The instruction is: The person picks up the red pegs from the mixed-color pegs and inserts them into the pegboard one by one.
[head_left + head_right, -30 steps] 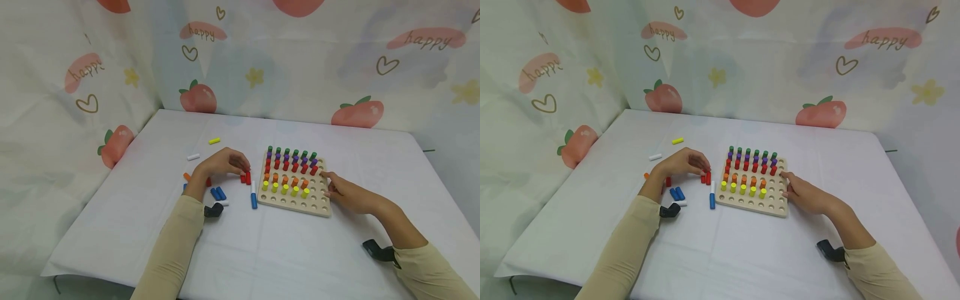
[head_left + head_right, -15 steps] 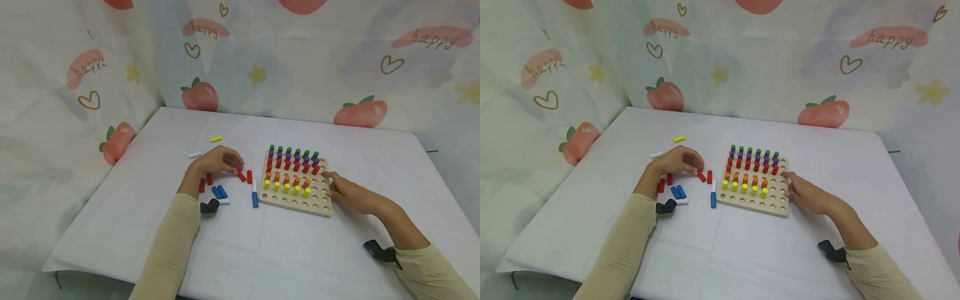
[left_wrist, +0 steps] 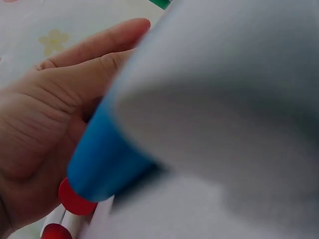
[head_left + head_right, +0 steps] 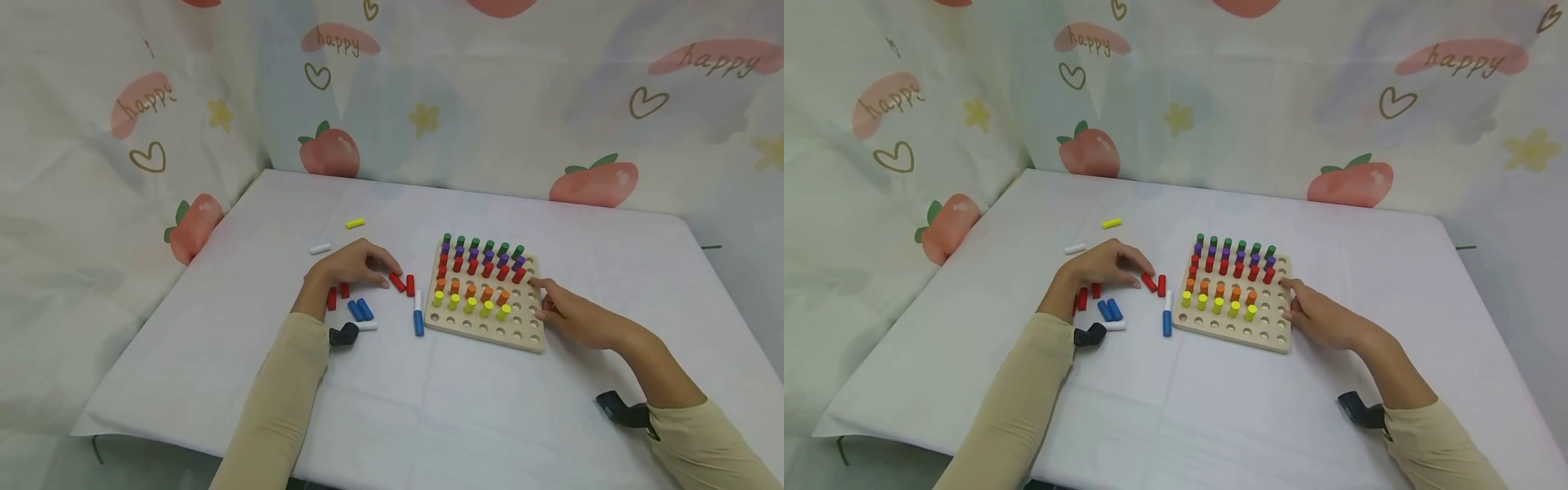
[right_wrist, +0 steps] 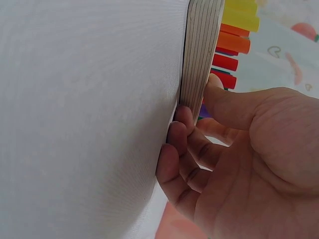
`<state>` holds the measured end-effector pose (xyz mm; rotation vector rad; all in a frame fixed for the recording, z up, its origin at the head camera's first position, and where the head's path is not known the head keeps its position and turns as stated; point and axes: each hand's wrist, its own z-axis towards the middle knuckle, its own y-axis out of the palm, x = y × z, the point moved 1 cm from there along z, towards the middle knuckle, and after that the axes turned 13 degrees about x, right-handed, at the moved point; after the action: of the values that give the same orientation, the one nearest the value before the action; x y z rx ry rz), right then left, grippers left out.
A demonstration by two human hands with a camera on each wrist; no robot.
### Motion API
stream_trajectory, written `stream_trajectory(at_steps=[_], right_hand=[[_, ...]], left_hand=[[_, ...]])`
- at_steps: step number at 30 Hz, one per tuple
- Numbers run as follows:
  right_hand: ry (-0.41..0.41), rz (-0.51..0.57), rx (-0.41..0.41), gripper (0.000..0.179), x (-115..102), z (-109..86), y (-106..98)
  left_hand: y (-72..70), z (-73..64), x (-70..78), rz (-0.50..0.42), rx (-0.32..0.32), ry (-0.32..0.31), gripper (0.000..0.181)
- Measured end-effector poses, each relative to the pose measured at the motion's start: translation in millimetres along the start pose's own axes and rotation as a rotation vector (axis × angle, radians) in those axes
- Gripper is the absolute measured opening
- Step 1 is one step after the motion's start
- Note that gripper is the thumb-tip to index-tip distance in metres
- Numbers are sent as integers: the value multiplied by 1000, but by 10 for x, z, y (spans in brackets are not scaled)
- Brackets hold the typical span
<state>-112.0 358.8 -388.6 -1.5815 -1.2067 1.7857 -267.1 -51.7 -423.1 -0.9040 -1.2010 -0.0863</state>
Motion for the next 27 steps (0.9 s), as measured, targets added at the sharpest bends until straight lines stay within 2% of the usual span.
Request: stream_trajectory(at_steps=[16, 20, 23, 27], right_hand=[[-6, -3, 1, 67, 2, 1, -4], [-4, 1, 0, 68, 4, -1, 2], [-3, 3, -2, 68, 5, -1, 1], [-10, 0, 0, 67, 4, 3, -3]], left_hand=[[23, 20, -18, 44, 16, 0, 23], [12, 13, -16, 41, 40, -4, 21], [-10, 3, 0, -1, 85, 1, 24], [-50, -14, 18, -119, 155, -19, 27]])
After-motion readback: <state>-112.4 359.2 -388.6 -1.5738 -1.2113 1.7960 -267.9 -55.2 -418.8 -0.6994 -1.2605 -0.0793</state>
